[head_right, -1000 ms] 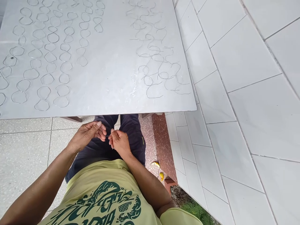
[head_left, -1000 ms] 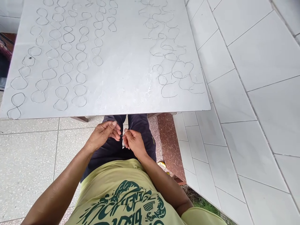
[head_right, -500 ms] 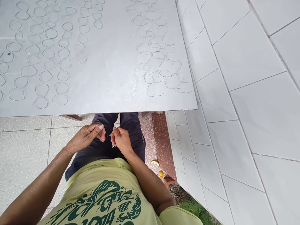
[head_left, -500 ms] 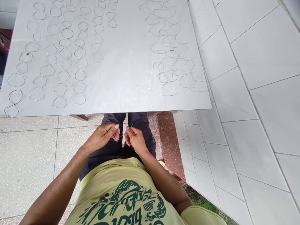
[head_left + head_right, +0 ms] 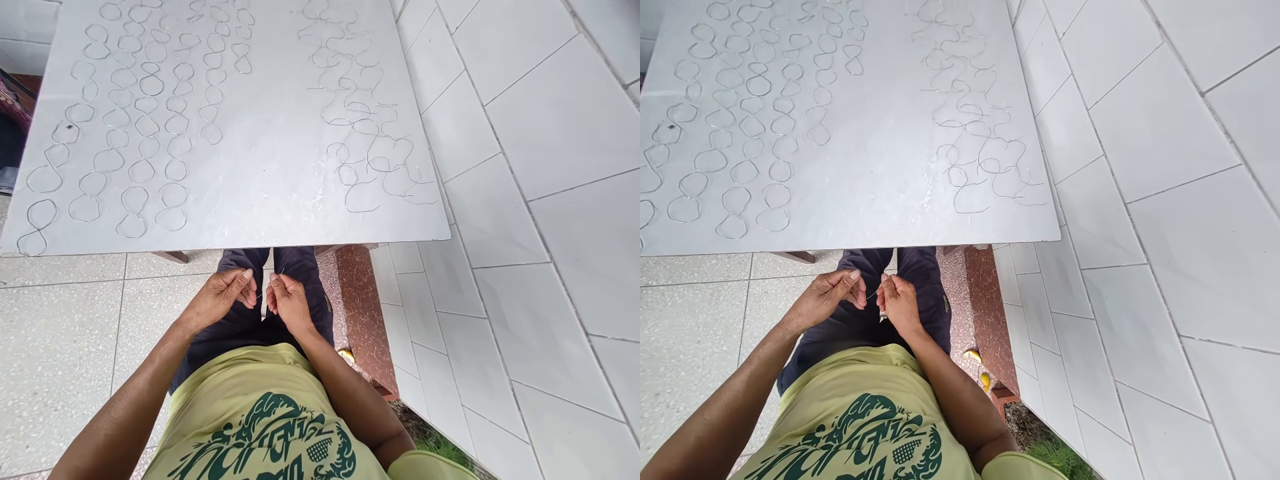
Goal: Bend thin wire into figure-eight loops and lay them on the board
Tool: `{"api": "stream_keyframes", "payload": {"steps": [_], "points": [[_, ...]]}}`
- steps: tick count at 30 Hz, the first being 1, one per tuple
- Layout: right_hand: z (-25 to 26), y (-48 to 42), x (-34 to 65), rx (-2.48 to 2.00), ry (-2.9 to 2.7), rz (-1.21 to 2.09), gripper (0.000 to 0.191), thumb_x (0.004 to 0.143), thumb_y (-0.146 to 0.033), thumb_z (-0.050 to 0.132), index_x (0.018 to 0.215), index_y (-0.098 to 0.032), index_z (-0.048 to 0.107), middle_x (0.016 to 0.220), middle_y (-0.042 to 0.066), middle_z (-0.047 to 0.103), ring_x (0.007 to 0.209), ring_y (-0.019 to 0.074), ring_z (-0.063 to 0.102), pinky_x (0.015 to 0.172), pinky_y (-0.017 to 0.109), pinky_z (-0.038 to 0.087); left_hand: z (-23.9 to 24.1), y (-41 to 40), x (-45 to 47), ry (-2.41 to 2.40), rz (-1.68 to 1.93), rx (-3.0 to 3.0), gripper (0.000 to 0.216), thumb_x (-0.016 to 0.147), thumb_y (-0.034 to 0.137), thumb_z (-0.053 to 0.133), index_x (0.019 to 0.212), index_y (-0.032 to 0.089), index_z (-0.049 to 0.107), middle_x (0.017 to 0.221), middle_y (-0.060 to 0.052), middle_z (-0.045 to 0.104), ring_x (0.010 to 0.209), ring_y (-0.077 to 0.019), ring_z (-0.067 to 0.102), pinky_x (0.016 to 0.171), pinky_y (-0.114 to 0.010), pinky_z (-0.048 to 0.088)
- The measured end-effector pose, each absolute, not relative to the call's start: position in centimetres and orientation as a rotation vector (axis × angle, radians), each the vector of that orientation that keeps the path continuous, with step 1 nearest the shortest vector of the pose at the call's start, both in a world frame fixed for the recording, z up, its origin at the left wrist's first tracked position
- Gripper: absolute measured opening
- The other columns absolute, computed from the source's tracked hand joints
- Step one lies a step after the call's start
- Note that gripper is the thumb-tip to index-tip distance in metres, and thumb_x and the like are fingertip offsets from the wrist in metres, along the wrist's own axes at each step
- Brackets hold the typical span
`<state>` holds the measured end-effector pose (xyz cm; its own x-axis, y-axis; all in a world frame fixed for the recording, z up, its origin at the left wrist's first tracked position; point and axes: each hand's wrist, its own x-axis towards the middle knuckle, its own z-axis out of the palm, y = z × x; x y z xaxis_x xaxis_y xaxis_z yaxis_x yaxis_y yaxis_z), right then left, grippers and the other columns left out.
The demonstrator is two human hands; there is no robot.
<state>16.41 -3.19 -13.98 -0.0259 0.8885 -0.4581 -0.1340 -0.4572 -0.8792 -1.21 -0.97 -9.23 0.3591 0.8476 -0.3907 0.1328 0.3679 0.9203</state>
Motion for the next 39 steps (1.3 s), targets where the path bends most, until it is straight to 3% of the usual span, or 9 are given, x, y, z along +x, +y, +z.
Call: {"api": "stream_keyframes", "payload": {"steps": [13,19,23,30,39], "points": [[-12.8,-3.5,18.2,-1.183,-0.991,1.731,0.038,0.097,-0.05,0.063,0.075,-0.019,0.062,0.054,-0.004,0.056,0.043,0.0088,0.047,0.043,0.022,0.036,-8.8,1.1,-2.8,1.028,0.523,0.856,0.05,0.096,0.061,0.06,0.096,0.013,0.073,0.086,-0.01,0.073,0.062,-0.0156,0.065,0.055,-0.029,0.056],[-11.4,-4.5,17.6,-1.25,-1.123,1.595,0.035,0.098,-0.046,0.065,0.075,-0.019,0.064,0.054,-0.004,0.056,0.045,0.0083,0.048,0.045,0.021,0.038,-8.8,1.5,-2.0,1.019,0.557,0.87,0.051,0.096,0.059,0.06,0.072,0.015,0.065,0.067,-0.006,0.067,0.053,-0.0139,0.06,0.051,-0.027,0.052],[-11.0,-4.4,17.4,-1.242,-1.078,1.608,0.037,0.098,-0.047,0.064,0.075,-0.019,0.062,0.053,-0.005,0.055,0.043,0.0079,0.046,0.043,0.021,0.036,-8.7,1.7,-1.5,1.041,0.575,0.9,0.052,0.096,0.06,0.059,0.069,0.015,0.063,0.065,-0.005,0.066,0.051,-0.0137,0.06,0.049,-0.026,0.052],[-11.7,-4.0,17.8,-1.267,-0.834,1.674,0.042,0.093,-0.054,0.066,0.07,-0.02,0.058,0.05,-0.006,0.052,0.04,0.0085,0.043,0.039,0.022,0.032,-8.2,1.8,-2.9,1.067,0.537,0.974,0.04,0.096,0.055,0.063,0.099,0.016,0.072,0.06,0.002,0.059,0.046,-0.0092,0.05,0.043,-0.02,0.041],[-12.0,-4.5,17.6,-1.368,-0.919,1.676,0.049,0.097,-0.065,0.053,0.075,-0.021,0.06,0.059,0.0,0.06,0.048,0.0132,0.053,0.043,0.025,0.037,-7.3,1.5,-3.2,1.164,0.55,1.112,0.044,0.099,0.052,0.056,0.119,0.015,0.069,0.063,0.001,0.063,0.05,-0.0119,0.054,0.046,-0.023,0.045]]}}
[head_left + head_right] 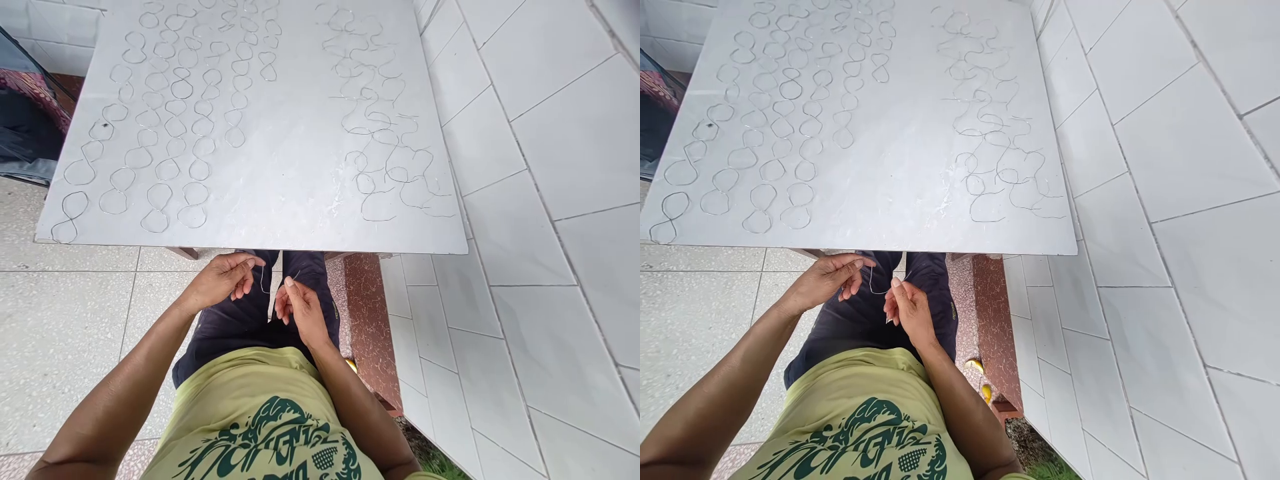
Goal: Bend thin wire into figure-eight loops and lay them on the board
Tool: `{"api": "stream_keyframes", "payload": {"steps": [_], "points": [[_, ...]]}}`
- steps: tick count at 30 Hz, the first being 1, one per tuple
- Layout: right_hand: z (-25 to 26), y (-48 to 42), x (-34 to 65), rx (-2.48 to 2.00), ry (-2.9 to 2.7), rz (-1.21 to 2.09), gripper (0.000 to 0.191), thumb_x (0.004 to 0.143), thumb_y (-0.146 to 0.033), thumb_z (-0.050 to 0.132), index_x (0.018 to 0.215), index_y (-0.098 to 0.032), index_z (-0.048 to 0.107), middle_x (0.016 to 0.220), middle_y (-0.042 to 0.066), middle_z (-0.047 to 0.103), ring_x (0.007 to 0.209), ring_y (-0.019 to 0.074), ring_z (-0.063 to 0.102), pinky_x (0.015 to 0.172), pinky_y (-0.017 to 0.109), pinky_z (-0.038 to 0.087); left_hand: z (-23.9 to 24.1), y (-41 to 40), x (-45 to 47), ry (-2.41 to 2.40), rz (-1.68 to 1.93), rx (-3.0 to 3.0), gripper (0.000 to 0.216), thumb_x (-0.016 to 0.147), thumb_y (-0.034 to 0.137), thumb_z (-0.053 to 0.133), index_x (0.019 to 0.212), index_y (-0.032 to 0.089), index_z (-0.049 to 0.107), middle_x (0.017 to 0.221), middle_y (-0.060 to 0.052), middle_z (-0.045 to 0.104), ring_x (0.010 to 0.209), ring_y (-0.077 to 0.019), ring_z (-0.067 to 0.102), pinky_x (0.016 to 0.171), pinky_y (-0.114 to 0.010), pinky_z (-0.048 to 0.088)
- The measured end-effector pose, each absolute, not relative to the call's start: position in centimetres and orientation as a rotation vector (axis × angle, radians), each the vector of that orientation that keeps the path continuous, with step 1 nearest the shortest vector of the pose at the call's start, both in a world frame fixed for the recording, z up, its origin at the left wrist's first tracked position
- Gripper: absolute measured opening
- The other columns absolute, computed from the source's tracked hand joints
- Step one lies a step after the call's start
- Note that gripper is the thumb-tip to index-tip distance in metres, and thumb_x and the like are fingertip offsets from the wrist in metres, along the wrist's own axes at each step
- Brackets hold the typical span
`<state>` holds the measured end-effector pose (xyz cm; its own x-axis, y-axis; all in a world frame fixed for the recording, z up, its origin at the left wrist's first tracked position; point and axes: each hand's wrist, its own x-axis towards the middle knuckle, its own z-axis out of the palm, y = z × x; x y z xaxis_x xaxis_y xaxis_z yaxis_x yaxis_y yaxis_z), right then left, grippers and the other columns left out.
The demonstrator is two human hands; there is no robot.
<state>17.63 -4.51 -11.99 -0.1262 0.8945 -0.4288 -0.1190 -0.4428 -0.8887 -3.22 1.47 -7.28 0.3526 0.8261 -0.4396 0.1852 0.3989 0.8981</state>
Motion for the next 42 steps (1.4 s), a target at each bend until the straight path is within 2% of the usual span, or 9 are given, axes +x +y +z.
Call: {"api": "stream_keyframes", "payload": {"steps": [5,9,11,13,17,23,28,34,42], "points": [[-10.1,-6.0,18.5,-1.558,-1.383,0.947,0.042,0.102,-0.045,0.055,0.065,-0.023,0.052,0.063,0.002,0.059,0.06,0.0161,0.054,0.066,0.032,0.047,-7.3,1.5,-2.4,1.219,0.614,1.054,0.042,0.1,0.05,0.055,0.119,0.015,0.068,0.057,0.002,0.061,0.045,-0.0125,0.052,0.042,-0.023,0.043],[-8.9,-5.8,17.4,-1.424,-1.709,0.715,0.015,0.102,-0.03,0.053,0.103,-0.021,0.065,0.101,0.011,0.071,0.09,0.0226,0.065,0.085,0.037,0.053,-7.1,1.3,-1.8,1.159,0.627,0.997,0.041,0.099,0.05,0.057,0.119,0.015,0.067,0.058,0.002,0.06,0.046,-0.0125,0.052,0.042,-0.023,0.042],[-9.0,-5.3,16.5,-1.435,-1.801,0.693,0.026,0.102,-0.029,0.053,0.125,-0.018,0.06,0.121,0.016,0.069,0.108,0.0257,0.065,0.093,0.04,0.054,-7.2,1.1,-1.6,1.13,0.625,0.989,0.041,0.1,0.051,0.056,0.12,0.016,0.066,0.058,0.002,0.06,0.047,-0.0125,0.052,0.043,-0.022,0.043],[-9.6,-4.7,15.6,-1.481,-1.855,0.687,0.03,0.103,-0.028,0.052,0.13,-0.015,0.058,0.123,0.017,0.07,0.114,0.027,0.065,0.098,0.041,0.053,-7.4,0.9,-1.6,1.114,0.616,1.001,0.043,0.1,0.052,0.055,0.121,0.017,0.066,0.059,0.002,0.06,0.048,-0.0126,0.052,0.044,-0.022,0.043],[-11.0,-4.1,14.9,-1.549,-1.942,0.738,0.027,0.106,-0.022,0.044,0.125,-0.014,0.062,0.111,0.014,0.075,0.104,0.0261,0.071,0.096,0.039,0.054,-8.2,0.6,-2.1,1.163,0.586,1.123,0.045,0.101,0.053,0.051,0.122,0.017,0.066,0.059,0.003,0.058,0.049,-0.0124,0.051,0.046,-0.023,0.042],[-11.6,-4.3,15.0,-1.516,-2.054,0.747,0.038,0.107,-0.026,0.042,0.138,-0.013,0.06,0.117,0.015,0.077,0.101,0.0255,0.074,0.093,0.035,0.056,-9.5,0.8,-3.4,1.252,0.524,1.424,0.04,0.102,0.046,0.048,0.121,0.019,0.07,0.056,0.005,0.051,0.05,-0.0128,0.049,0.05,-0.023,0.041],[-11.8,-4.2,15.3,-1.522,-2.186,0.714,0.046,0.103,-0.022,0.042,0.144,-0.008,0.057,0.105,0.016,0.078,0.087,0.0256,0.074,0.083,0.035,0.056,-9.1,1.4,-4.2,1.201,0.41,1.52,0.041,0.103,0.048,0.045,0.121,0.022,0.069,0.058,0.004,0.055,0.05,-0.0133,0.05,0.052,-0.023,0.043],[-12.1,-4.2,16.0,-1.42,-2.301,0.737,0.048,0.102,-0.021,0.044,0.148,-0.011,0.055,0.097,0.012,0.078,0.086,0.0232,0.072,0.082,0.032,0.055,-8.3,1.8,-4.6,1.151,0.348,1.504,0.041,0.102,0.05,0.046,0.115,0.021,0.071,0.059,0.003,0.057,0.051,-0.0125,0.051,0.053,-0.023,0.044],[-12.6,-4.3,15.5,-1.491,-2.134,0.77,0.045,0.104,-0.023,0.041,0.145,-0.011,0.057,0.117,0.016,0.077,0.1,0.0257,0.075,0.093,0.035,0.057,-8.8,1.9,-5.0,1.199,0.514,1.348,0.047,0.101,0.056,0.05,0.12,0.017,0.068,0.077,-0.004,0.069,0.062,-0.0159,0.063,0.056,-0.026,0.053]]}}
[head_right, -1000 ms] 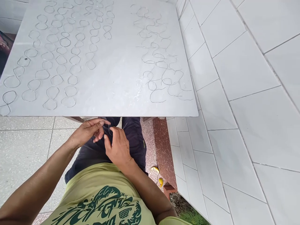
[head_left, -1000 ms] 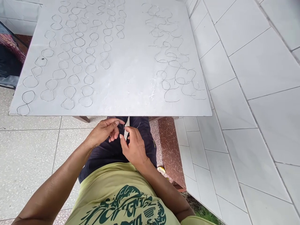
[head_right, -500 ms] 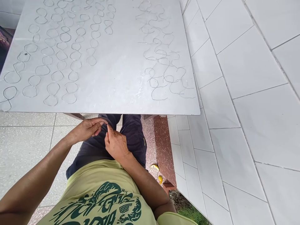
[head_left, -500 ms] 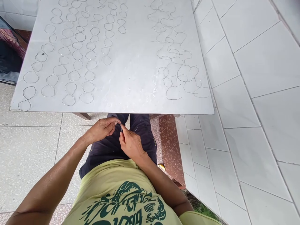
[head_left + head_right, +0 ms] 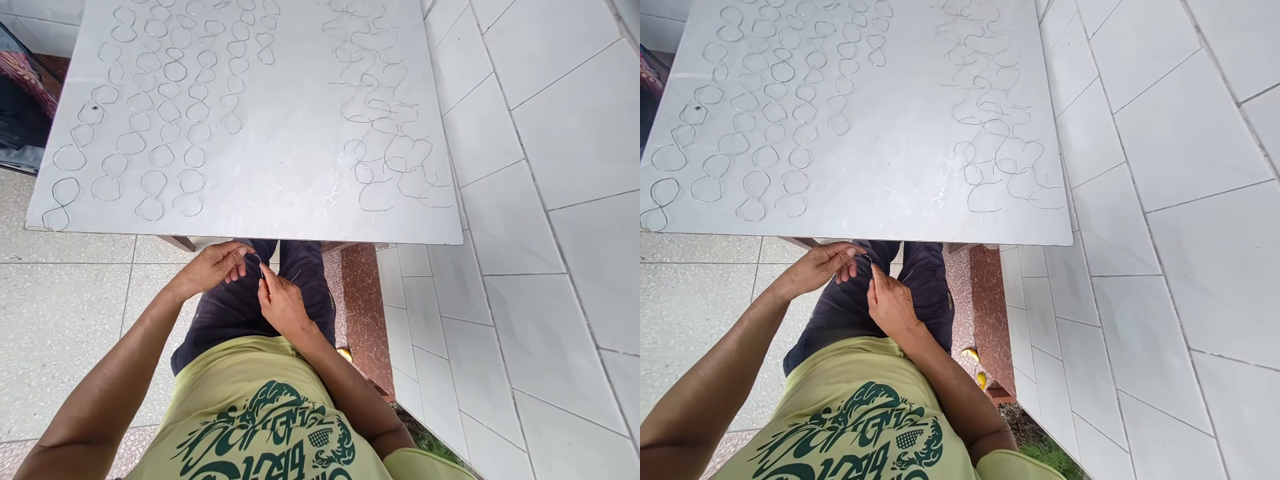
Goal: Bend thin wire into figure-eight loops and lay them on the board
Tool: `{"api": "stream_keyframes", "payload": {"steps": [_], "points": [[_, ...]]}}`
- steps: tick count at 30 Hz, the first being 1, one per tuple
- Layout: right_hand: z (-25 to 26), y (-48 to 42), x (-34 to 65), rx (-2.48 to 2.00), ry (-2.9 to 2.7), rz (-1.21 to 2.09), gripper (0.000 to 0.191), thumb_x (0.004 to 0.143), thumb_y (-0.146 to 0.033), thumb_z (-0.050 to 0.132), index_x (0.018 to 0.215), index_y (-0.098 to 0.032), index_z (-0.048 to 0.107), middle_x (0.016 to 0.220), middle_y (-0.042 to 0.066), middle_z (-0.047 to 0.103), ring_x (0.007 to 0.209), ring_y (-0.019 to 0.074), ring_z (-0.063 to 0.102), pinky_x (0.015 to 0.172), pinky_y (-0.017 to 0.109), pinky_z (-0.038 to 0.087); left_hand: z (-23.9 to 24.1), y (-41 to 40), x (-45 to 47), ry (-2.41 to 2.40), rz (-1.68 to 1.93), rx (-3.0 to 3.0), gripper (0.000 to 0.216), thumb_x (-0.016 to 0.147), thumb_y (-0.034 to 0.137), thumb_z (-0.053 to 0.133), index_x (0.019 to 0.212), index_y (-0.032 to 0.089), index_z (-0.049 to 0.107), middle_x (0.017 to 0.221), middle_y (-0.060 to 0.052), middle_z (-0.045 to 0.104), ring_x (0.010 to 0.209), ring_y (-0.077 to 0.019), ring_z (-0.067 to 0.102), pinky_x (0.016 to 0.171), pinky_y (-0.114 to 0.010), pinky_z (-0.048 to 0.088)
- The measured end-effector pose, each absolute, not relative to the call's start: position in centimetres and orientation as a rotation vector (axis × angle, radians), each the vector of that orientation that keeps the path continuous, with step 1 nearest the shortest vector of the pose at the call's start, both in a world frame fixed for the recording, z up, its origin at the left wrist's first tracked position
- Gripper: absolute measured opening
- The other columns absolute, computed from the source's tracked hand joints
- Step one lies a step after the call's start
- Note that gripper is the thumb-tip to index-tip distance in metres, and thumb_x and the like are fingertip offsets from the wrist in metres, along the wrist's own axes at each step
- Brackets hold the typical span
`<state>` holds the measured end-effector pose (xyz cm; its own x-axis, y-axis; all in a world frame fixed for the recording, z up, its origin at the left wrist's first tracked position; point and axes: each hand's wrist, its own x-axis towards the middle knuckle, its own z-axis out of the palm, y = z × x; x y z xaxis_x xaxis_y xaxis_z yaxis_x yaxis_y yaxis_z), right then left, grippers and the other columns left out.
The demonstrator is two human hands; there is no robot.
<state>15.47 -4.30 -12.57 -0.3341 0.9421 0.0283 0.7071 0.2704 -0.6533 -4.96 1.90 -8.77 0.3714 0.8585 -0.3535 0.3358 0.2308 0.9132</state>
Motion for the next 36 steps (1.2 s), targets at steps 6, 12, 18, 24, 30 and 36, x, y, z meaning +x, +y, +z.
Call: {"api": "stream_keyframes", "payload": {"steps": [6,12,18,24,30,36], "points": [[-12.8,-4.3,15.6,-1.51,-2.082,0.774,0.043,0.105,-0.023,0.04,0.143,-0.012,0.057,0.12,0.016,0.077,0.102,0.0252,0.075,0.094,0.036,0.057,-8.5,0.9,-5.1,1.28,0.509,1.388,0.047,0.099,0.054,0.055,0.125,0.017,0.066,0.082,-0.005,0.072,0.068,-0.0188,0.067,0.065,-0.03,0.056],[-12.9,-4.3,15.4,-1.52,-2.081,0.8,0.043,0.104,-0.023,0.041,0.143,-0.011,0.057,0.12,0.017,0.076,0.102,0.0257,0.075,0.094,0.036,0.057,-8.4,-0.2,-4.2,1.526,0.397,1.852,0.027,0.101,0.031,0.046,0.108,0.021,0.071,0.075,-0.003,0.07,0.062,-0.018,0.064,0.063,-0.028,0.046],[-13.2,-4.4,14.8,-1.552,-2.107,0.808,0.044,0.103,-0.021,0.043,0.142,-0.006,0.057,0.11,0.018,0.078,0.092,0.0269,0.076,0.088,0.037,0.058,-10.1,-1.2,-2.5,1.675,0.42,1.954,0.032,0.096,0.016,0.044,0.121,0.014,0.062,0.087,-0.009,0.074,0.066,-0.0204,0.067,0.066,-0.031,0.049],[-13.3,-4.3,15.3,-1.542,-2.034,0.787,0.043,0.103,-0.022,0.043,0.142,-0.008,0.056,0.107,0.016,0.079,0.093,0.0252,0.077,0.088,0.035,0.059,-10.8,-1.8,-1.3,1.678,0.773,1.449,0.034,0.104,0.044,0.046,0.118,0.018,0.063,0.089,-0.009,0.076,0.071,-0.0221,0.073,0.071,-0.035,0.058],[-13.6,-4.6,15.6,-1.486,-1.986,0.757,0.04,0.105,-0.024,0.042,0.14,-0.01,0.057,0.115,0.018,0.077,0.099,0.0266,0.077,0.09,0.037,0.059,-9.6,-0.5,-2.2,1.371,0.896,0.853,0.053,0.088,0.061,0.07,0.111,0.012,0.071,0.097,-0.014,0.078,0.08,-0.0251,0.076,0.074,-0.039,0.063],[-12.3,-5.3,15.5,-1.38,-1.99,0.759,0.045,0.107,-0.029,0.045,0.148,-0.01,0.049,0.114,0.017,0.076,0.103,0.0259,0.074,0.094,0.039,0.059,-9.1,-0.4,-1.8,1.324,0.878,0.881,0.037,0.084,0.048,0.079,0.097,0.013,0.077,0.079,-0.008,0.078,0.067,-0.0208,0.074,0.07,-0.036,0.063]]}}
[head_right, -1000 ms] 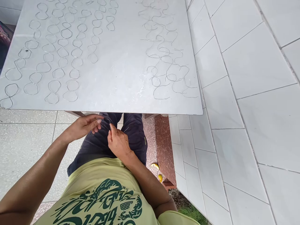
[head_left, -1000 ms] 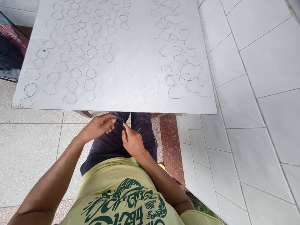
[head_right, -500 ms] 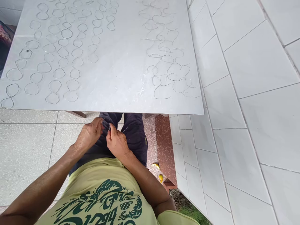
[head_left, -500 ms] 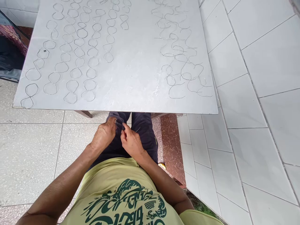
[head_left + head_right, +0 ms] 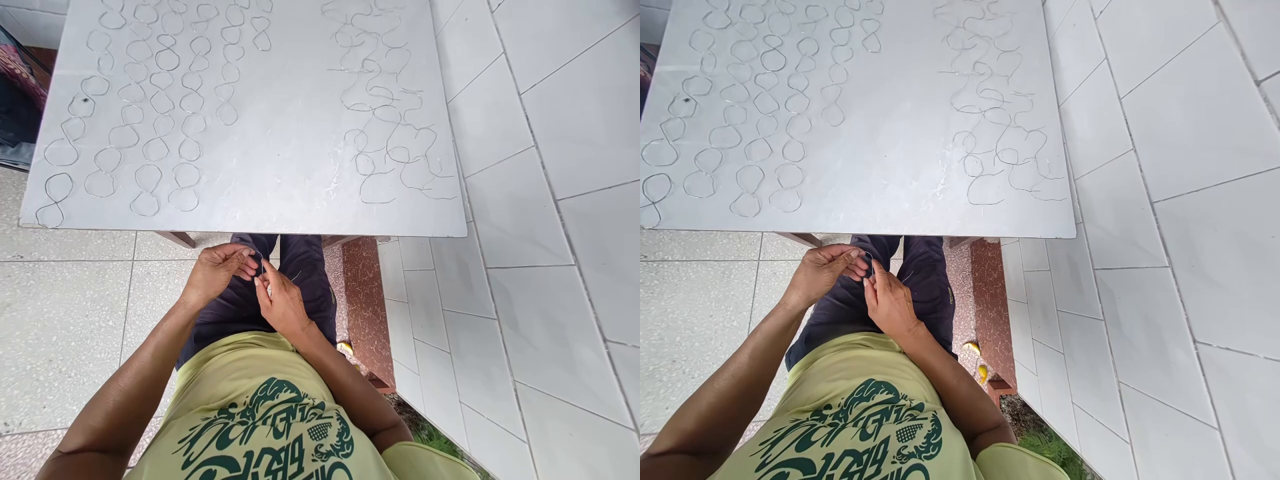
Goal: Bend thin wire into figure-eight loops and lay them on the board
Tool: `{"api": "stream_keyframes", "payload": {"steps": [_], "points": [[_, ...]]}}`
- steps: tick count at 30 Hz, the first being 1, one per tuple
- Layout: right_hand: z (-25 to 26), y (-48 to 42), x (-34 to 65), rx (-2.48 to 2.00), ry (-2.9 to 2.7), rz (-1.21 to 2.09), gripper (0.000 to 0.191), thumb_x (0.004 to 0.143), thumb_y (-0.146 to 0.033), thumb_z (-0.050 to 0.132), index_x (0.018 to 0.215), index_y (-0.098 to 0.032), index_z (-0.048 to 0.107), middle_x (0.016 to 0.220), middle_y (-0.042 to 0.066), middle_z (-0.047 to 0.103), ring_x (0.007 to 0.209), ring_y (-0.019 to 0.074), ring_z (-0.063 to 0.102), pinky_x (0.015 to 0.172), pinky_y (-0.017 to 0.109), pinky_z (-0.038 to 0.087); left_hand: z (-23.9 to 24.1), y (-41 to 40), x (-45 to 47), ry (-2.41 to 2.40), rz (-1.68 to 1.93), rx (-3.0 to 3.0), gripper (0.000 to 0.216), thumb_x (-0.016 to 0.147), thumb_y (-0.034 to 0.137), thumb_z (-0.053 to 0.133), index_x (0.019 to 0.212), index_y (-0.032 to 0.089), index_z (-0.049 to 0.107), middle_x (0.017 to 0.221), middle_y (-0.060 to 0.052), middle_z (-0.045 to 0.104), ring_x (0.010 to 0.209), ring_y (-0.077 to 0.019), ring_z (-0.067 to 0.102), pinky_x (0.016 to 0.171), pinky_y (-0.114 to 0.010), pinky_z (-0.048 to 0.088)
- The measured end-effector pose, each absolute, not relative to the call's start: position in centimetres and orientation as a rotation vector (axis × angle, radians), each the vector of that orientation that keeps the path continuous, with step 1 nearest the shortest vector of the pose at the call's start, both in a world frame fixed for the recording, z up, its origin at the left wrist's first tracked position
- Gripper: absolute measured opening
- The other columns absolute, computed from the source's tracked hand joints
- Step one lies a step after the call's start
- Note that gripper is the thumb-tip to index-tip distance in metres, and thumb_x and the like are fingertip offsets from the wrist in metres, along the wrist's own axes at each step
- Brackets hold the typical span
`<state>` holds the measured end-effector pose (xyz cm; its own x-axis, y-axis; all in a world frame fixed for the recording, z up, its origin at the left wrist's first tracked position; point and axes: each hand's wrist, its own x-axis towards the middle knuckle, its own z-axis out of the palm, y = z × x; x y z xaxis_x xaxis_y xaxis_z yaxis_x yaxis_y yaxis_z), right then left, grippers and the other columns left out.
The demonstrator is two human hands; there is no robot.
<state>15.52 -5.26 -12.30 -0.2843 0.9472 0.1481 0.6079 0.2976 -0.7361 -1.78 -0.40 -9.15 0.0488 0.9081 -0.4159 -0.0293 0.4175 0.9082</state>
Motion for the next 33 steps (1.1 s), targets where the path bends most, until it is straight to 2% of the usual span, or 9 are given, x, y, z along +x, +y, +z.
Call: {"api": "stream_keyframes", "payload": {"steps": [4,7,9,11,15,18,24,30,33], "points": [[-9.6,-6.5,17.6,-1.291,-1.963,0.563,0.052,0.104,-0.023,0.052,0.155,-0.016,0.04,0.138,0.019,0.065,0.128,0.0286,0.062,0.105,0.046,0.055,-8.4,-0.2,-1.9,1.327,0.881,0.911,0.032,0.086,0.044,0.077,0.096,0.014,0.078,0.079,-0.008,0.078,0.064,-0.02,0.073,0.064,-0.034,0.062],[-8.0,-7.7,20.3,-1.269,-1.808,0.401,0.047,0.1,-0.016,0.054,0.146,-0.021,0.05,0.129,0.016,0.067,0.12,0.0283,0.065,0.096,0.047,0.058,-7.6,-0.1,-2.3,1.306,0.892,0.935,0.03,0.088,0.043,0.076,0.096,0.014,0.078,0.08,-0.009,0.078,0.065,-0.0203,0.074,0.062,-0.033,0.062],[-7.4,-8.1,22.0,-1.384,-1.641,0.361,0.032,0.1,-0.02,0.056,0.131,-0.021,0.06,0.116,0.013,0.069,0.105,0.0264,0.068,0.086,0.044,0.06,-7.1,-0.1,-2.4,1.298,0.908,0.955,0.029,0.089,0.042,0.075,0.096,0.014,0.079,0.08,-0.008,0.078,0.065,-0.0202,0.074,0.062,-0.032,0.062],[-7.1,-8.0,23.1,-1.523,-1.483,0.552,0.019,0.102,-0.029,0.057,0.116,-0.021,0.065,0.102,0.01,0.07,0.09,0.0223,0.069,0.074,0.037,0.059,-6.6,-0.1,-2.3,1.298,0.927,0.99,0.028,0.09,0.042,0.074,0.096,0.015,0.079,0.079,-0.008,0.077,0.065,-0.02,0.074,0.062,-0.032,0.062],[-7.3,-7.2,23.5,-1.363,-1.102,1.463,0.031,0.104,-0.048,0.053,0.109,-0.02,0.067,0.076,0.003,0.068,0.059,0.014,0.061,0.043,0.022,0.043,-5.7,-0.3,-1.7,1.324,0.93,1.105,0.029,0.093,0.043,0.072,0.097,0.015,0.078,0.079,-0.006,0.077,0.065,-0.0189,0.072,0.064,-0.033,0.063],[-7.9,-6.6,22.6,-1.12,-0.879,1.777,0.03,0.099,-0.048,0.064,0.109,-0.02,0.067,0.076,0.003,0.07,0.055,0.0135,0.062,0.036,0.019,0.039,-5.0,-0.5,-1.2,1.337,0.891,1.202,0.03,0.095,0.043,0.069,0.099,0.015,0.078,0.081,-0.006,0.076,0.067,-0.0179,0.072,0.066,-0.032,0.062],[-8.7,-6.0,21.5,-1.0,-0.784,1.808,0.026,0.096,-0.044,0.07,0.095,-0.018,0.067,0.081,0.005,0.076,0.06,0.0154,0.07,0.041,0.021,0.05,-4.2,-0.1,-0.9,1.291,0.888,1.211,0.035,0.095,0.047,0.069,0.102,0.014,0.077,0.084,-0.008,0.077,0.068,-0.019,0.072,0.068,-0.034,0.062],[-8.5,-5.4,21.5,-1.037,-0.686,1.803,0.03,0.095,-0.047,0.072,0.091,-0.017,0.066,0.082,0.008,0.079,0.061,0.0179,0.074,0.041,0.022,0.052,-5.9,-1.2,-1.5,1.165,0.881,0.977,0.04,0.092,0.046,0.072,0.117,0.015,0.074,0.096,-0.01,0.076,0.077,-0.0194,0.071,0.067,-0.031,0.06],[-8.6,-5.3,21.2,-1.049,-0.631,1.784,0.032,0.093,-0.049,0.073,0.091,-0.017,0.066,0.082,0.009,0.079,0.061,0.0188,0.074,0.042,0.023,0.054,-6.9,-2.8,-0.7,1.034,0.855,0.782,0.037,0.092,0.045,0.072,0.117,0.016,0.075,0.091,-0.008,0.072,0.073,-0.0173,0.068,0.062,-0.029,0.057]]}}
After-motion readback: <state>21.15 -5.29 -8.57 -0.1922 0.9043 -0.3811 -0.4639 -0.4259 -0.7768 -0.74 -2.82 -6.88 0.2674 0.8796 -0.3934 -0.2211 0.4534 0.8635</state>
